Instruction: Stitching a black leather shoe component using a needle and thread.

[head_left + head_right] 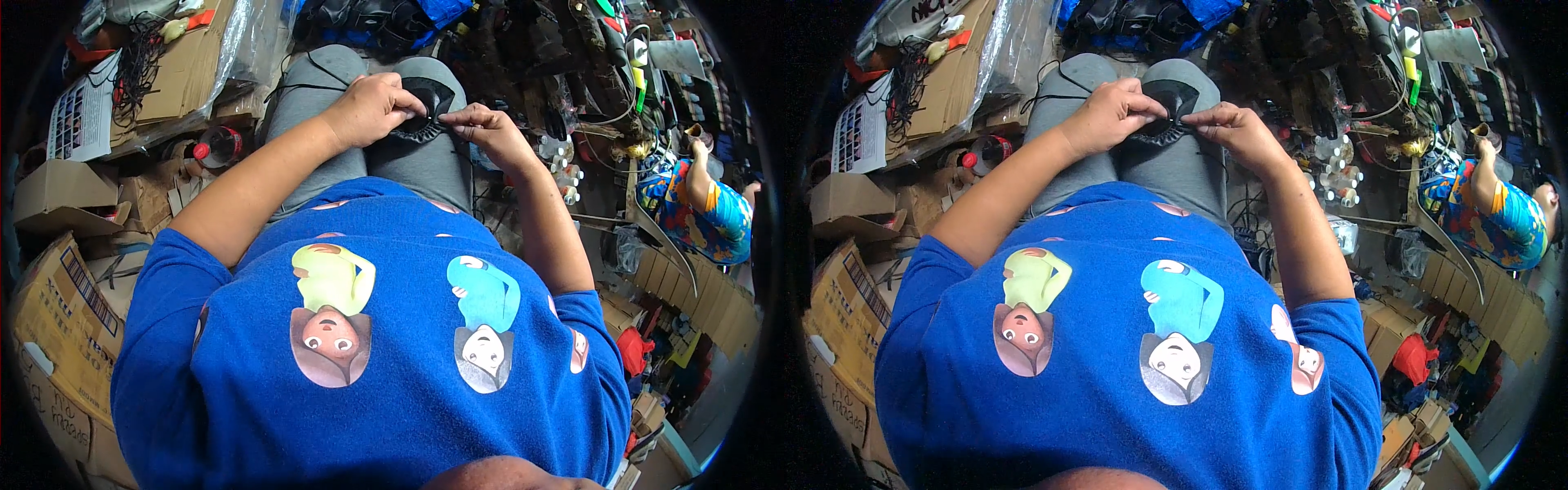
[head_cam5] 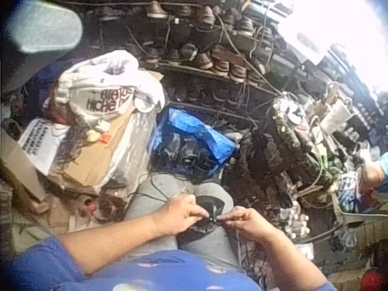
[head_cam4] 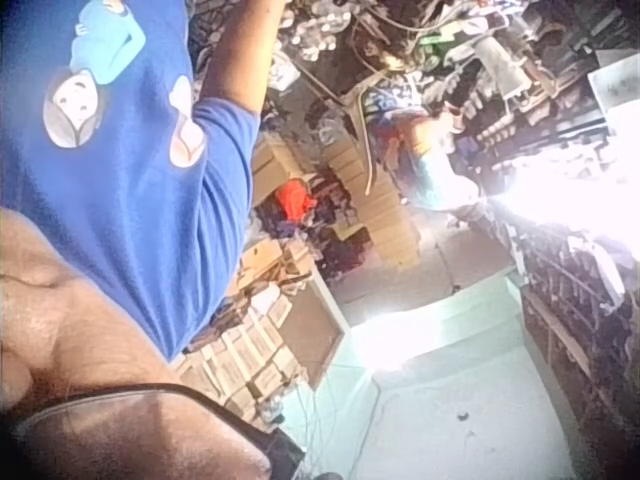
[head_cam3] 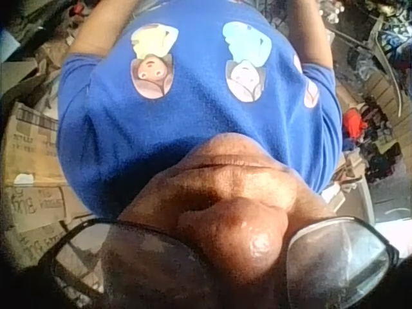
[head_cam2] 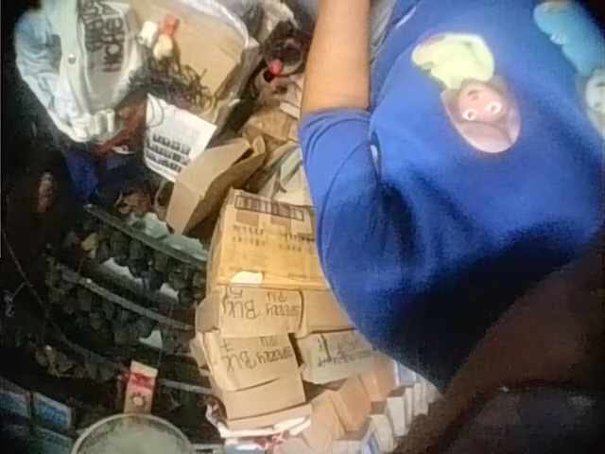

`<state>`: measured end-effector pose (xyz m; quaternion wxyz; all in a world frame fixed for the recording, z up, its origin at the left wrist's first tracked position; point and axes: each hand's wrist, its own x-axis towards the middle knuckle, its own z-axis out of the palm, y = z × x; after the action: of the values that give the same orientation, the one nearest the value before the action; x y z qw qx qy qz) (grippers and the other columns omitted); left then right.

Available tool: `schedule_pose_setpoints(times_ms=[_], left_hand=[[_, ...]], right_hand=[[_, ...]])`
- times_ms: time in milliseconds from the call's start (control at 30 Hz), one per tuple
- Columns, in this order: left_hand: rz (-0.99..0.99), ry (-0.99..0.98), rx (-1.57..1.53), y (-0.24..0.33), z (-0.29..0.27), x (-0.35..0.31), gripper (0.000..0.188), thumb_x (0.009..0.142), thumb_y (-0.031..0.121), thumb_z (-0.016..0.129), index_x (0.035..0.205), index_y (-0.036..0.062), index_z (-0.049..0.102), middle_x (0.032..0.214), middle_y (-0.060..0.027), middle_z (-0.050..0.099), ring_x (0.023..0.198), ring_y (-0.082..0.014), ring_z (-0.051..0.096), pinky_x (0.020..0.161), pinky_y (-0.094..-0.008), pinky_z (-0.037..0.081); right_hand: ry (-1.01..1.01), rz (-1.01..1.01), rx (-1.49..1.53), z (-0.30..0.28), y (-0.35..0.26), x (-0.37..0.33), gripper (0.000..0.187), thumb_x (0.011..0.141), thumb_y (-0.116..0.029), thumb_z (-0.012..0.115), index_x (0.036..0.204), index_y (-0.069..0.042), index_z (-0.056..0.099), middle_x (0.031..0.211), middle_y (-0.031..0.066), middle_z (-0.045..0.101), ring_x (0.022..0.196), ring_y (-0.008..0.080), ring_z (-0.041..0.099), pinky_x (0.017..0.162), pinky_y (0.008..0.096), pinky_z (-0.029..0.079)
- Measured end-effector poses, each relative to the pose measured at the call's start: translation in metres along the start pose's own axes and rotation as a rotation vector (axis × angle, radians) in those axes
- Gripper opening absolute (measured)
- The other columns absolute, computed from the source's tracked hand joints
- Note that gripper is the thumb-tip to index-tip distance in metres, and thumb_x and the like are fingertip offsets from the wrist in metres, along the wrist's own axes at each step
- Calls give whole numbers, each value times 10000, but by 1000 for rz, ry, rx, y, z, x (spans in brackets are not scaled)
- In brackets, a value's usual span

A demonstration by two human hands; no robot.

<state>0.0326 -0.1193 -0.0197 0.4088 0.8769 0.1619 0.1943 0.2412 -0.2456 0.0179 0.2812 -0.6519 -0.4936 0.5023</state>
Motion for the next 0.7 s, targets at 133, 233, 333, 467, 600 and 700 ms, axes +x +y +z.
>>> schedule_pose_setpoints(times_ms=[133,233,333,467,600,700], left_hand=[[96,-56,-11,-2,-2,12,188,765,104,658,944,143,699,752,-85,544,721,-242,552,648,-334,440],[198,61,184,8,-3,0,213,764,93,657,972,124,686,764,-92,572,731,-236,576,658,-322,459],[-181,-12,-69,11,-4,-7,200,752,143,657,950,155,691,793,-52,611,779,-217,607,743,-353,460],[-307,18,-337,-5,14,0,185,748,121,664,930,97,677,766,-66,644,723,-189,628,686,-334,484],[-389,-73,-442,-1,20,10,153,736,105,672,883,67,662,751,-72,656,694,-182,630,659,-318,492],[-340,-124,-388,7,14,14,88,747,49,665,812,18,613,733,-25,591,679,-114,557,621,-265,446]], right_hand=[[-19,69,66,2,-5,-1,235,839,-73,622,1068,-80,673,920,-7,573,888,80,529,812,234,423],[13,78,118,6,-8,-7,258,828,-79,645,1085,-71,661,916,-18,604,852,66,537,792,226,429],[60,128,227,11,-8,-7,292,809,-84,674,1098,-54,645,905,-19,629,817,55,541,766,216,434],[97,150,285,15,-5,0,279,779,-93,711,1042,-33,642,887,-8,632,804,49,540,750,202,431],[158,133,253,19,-5,8,196,764,-98,724,933,-24,656,809,-4,637,730,55,554,678,211,453],[129,191,190,17,-15,11,122,768,-88,723,838,-38,636,785,-22,619,731,49,533,692,208,426]])
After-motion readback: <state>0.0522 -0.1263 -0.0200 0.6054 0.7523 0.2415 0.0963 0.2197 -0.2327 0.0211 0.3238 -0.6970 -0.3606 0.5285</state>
